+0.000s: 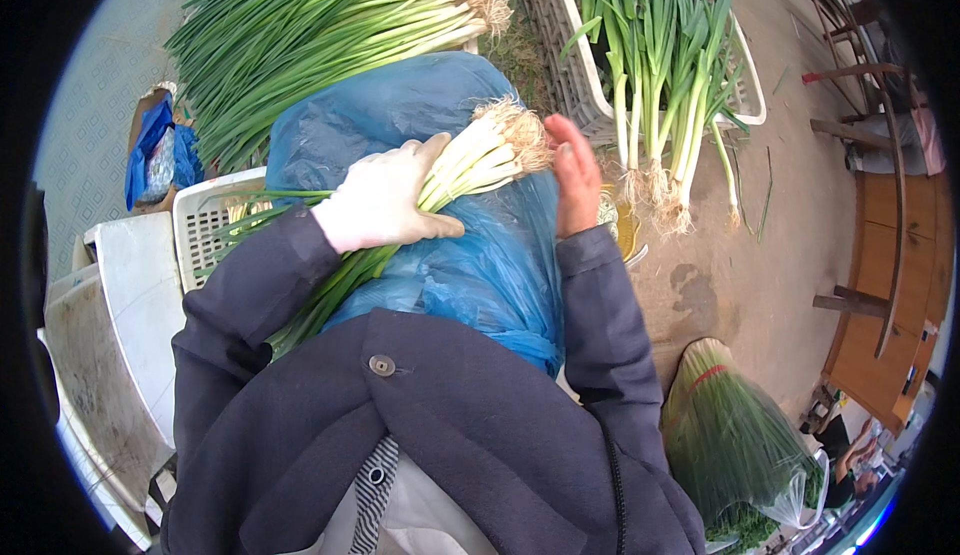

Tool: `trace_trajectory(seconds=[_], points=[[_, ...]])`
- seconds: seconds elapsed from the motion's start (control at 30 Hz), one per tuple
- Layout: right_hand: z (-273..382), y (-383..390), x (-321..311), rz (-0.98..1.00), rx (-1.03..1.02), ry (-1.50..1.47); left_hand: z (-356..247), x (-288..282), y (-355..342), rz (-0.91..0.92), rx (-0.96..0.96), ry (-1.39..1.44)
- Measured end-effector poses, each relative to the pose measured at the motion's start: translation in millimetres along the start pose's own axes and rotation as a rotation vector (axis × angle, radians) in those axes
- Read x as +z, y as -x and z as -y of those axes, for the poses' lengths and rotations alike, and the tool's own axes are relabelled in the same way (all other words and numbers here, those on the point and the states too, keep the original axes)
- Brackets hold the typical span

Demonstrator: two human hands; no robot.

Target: The person gathers green onions from a large pile, aligns them into bundles, and ties them with rubber bands. The person places the finished bundles into a white basket.

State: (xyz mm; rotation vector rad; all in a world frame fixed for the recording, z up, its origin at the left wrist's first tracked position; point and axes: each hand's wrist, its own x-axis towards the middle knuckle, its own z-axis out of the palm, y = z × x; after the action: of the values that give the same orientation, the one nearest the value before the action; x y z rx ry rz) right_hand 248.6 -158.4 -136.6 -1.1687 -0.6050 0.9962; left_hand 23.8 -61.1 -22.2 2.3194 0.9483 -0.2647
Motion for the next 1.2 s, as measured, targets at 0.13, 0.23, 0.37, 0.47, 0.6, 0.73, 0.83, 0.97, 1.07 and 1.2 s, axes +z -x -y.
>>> trace_trajectory(seconds=[0.13,0.23,0.37,0.47,0.6,0.73,0.83,0.97,1.07,1.2], points=[[-17.6,3.6,35.3,0.062,-0.117,-0.07,-5.9,4.1,-11.8,0.024,-0.006,0.068],[-9.0,-17.2,64.7,0.024,-0.142,-0.094,-4.2,5.0,-5.6,-0.06,0.057,0.072],[14.2,-34.6,85.4,-0.03,-0.087,-0.187,-2.7,3.2,9.7,-0.172,0.171,0.038],[24.2,-40.1,93.8,-0.024,-0.007,-0.296,-2.8,1.6,12.8,-0.205,0.208,0.034],[29.3,-38.2,99.4,-0.04,0.014,-0.357,-1.7,1.6,16.8,-0.185,0.184,0.116],[31.9,-36.6,102.3,-0.063,-0.093,-0.305,10.1,-0.6,36.8,-0.19,0.161,0.211],[31.4,-36.9,105.9,-0.07,-0.094,-0.312,22.6,1.2,57.9,-0.097,-0.011,0.168],[33.4,-49.9,122.0,-0.072,-0.175,-0.182,31.8,6.6,64.4,-0.181,-0.073,0.23],[46.1,-72.7,136.2,0.053,-0.197,-0.115,41.1,-9.2,58.3,-0.149,-0.164,0.34],[76.5,-100.7,142.7,0.276,-0.147,-0.114,56.1,-68.7,62.5,-0.23,-0.06,0.798]])
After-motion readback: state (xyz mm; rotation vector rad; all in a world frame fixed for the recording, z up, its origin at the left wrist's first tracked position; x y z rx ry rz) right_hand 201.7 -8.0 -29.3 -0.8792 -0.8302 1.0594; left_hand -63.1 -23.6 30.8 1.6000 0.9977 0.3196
